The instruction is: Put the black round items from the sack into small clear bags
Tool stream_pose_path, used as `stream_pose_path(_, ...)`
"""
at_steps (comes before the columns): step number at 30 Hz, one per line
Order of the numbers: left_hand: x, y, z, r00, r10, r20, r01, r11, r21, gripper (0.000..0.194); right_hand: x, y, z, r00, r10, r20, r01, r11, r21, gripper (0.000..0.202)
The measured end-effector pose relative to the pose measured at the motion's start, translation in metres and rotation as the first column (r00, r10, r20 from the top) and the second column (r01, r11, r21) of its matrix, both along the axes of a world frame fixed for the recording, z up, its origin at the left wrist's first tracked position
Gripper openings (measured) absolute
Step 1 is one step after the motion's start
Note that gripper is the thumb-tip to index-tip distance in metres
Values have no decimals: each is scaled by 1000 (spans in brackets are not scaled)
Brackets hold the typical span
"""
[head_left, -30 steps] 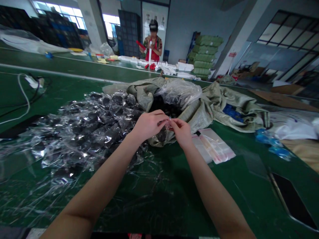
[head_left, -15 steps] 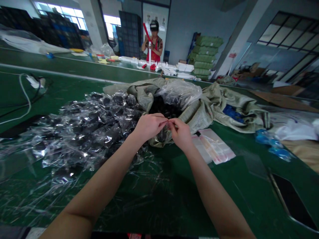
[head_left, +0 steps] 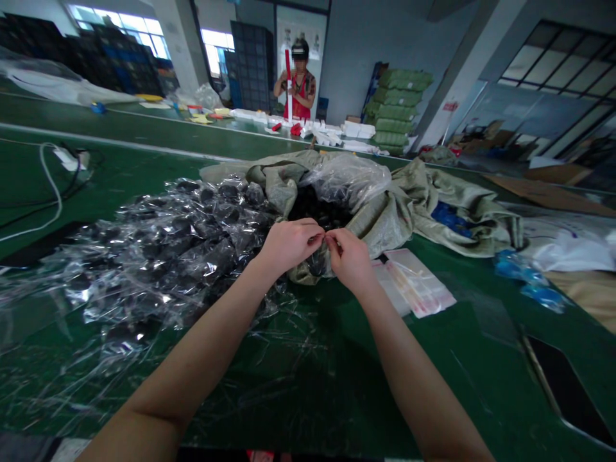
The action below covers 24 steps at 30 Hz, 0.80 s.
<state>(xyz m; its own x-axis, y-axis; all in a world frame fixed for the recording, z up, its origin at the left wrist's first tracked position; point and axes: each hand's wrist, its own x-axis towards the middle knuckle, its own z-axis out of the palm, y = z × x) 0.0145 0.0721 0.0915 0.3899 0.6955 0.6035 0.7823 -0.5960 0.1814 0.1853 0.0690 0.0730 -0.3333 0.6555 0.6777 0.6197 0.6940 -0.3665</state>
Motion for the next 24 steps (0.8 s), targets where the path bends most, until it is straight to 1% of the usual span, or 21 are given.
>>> stream_pose_path(3,1,0,1,1000,4,31,-4,1000,-5,18,-1,0,0,1000,0,-4,0,1000,1,17)
stream_pose_path(10,3,5,-1,983,-54,176,64,997,-52,11,0,0,1,1000,-2,-6,2,1000,0,17)
stream_pose_path(18,10,7,-5,927,-102,361,134,989,-64,8,0,-3,4,998,-23,-50,22,1000,-20,15)
stream_pose_path(24,14,8,-9,899,-116,423,161,984,-72,7,0,-4,7,998,-42,-43,40,998,-41,14)
